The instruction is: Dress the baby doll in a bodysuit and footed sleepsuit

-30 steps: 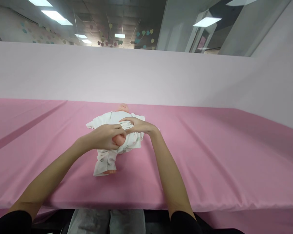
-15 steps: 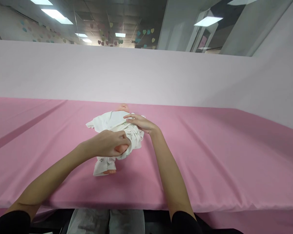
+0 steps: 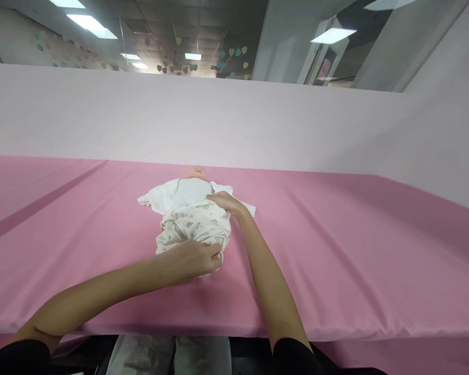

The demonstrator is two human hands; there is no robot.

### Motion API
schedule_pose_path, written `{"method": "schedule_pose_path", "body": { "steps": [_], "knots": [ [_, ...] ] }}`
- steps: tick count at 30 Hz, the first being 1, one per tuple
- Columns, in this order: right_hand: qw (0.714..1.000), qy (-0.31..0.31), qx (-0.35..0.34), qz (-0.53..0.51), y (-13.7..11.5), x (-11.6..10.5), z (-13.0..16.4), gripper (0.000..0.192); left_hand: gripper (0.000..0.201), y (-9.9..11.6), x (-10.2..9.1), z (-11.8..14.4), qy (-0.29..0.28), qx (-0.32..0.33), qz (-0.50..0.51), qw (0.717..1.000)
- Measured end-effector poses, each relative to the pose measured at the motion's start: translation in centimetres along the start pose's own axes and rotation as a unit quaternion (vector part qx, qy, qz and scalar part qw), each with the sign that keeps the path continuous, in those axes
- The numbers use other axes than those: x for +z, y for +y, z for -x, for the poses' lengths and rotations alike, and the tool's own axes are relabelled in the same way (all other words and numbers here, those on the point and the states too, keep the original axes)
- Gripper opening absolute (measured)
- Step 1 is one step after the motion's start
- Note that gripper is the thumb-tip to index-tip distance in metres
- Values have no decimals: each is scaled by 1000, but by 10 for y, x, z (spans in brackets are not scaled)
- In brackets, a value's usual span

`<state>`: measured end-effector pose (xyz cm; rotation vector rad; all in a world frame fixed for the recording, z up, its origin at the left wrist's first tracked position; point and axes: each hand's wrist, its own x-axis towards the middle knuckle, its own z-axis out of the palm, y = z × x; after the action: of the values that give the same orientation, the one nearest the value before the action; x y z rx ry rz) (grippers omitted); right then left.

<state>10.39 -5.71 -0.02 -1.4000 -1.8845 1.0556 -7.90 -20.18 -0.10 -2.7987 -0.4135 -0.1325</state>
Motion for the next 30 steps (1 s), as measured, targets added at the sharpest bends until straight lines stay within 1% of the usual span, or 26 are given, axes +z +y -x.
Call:
{"method": "schedule_pose_path", "body": {
  "steps": [3, 5, 8, 11, 13, 14, 15, 16, 17, 18, 19, 21, 22, 23, 25, 27, 28, 30],
  "knots": [
    [998, -48, 4, 42, -1, -2, 3, 51, 25, 3, 6, 0, -14, 10, 33, 999],
    [993, -106, -25, 52, -2, -4, 5, 49, 23, 3, 9, 1, -30, 15, 46, 998],
    [980, -181, -61, 55, -1, -7, 8, 44, 19, 2, 14, 3, -35, 14, 51, 998],
    [972, -214, -88, 31, -3, -9, 10, 41, 14, -4, 11, 4, -59, 4, 95, 994],
    [972, -208, -106, 4, -5, -9, 12, 40, 12, -13, 2, 4, -84, -4, 174, 981],
    [974, -198, -113, -8, -7, -9, 13, 40, 12, -20, -4, 5, -92, -7, 230, 969],
    [975, -186, -117, -18, -8, -9, 13, 39, 15, -29, -11, 5, -96, -3, 292, 952],
    [978, -173, -117, -25, -9, -10, 13, 38, 20, -39, -17, 5, -88, -3, 353, 932],
    [980, -159, -115, -30, -10, -10, 13, 36, 24, -50, -20, 5, -65, -16, 401, 914],
    [983, -145, -111, -34, -10, -10, 12, 35, 26, -61, -22, 6, -21, -49, 426, 903],
    [985, -129, -110, -39, -11, -11, 11, 33, 26, -74, -21, 7, 38, -95, 434, 895],
    [987, -89, -121, -50, -11, -12, 10, 29, 25, -98, -11, 10, 152, -203, 408, 877],
    [987, -67, -130, -60, -12, -12, 9, 28, 26, -109, -4, 13, 180, -247, 389, 869],
    [987, -46, -139, -73, -13, -12, 9, 28, 27, -119, 4, 16, 185, -283, 381, 860],
    [983, -10, -152, -101, -17, -12, 9, 28, 28, -134, 18, 22, 139, -315, 403, 848],
    [980, 13, -161, -120, -20, -11, 11, 29, 30, -143, 27, 29, 88, -311, 451, 832],
    [978, 17, -164, -126, -21, -11, 11, 30, 32, -146, 29, 31, 76, -305, 475, 822],
    [979, 16, -157, -133, -21, -11, 12, 33, 36, -149, 30, 34, 79, -297, 512, 802]
  ]
}}
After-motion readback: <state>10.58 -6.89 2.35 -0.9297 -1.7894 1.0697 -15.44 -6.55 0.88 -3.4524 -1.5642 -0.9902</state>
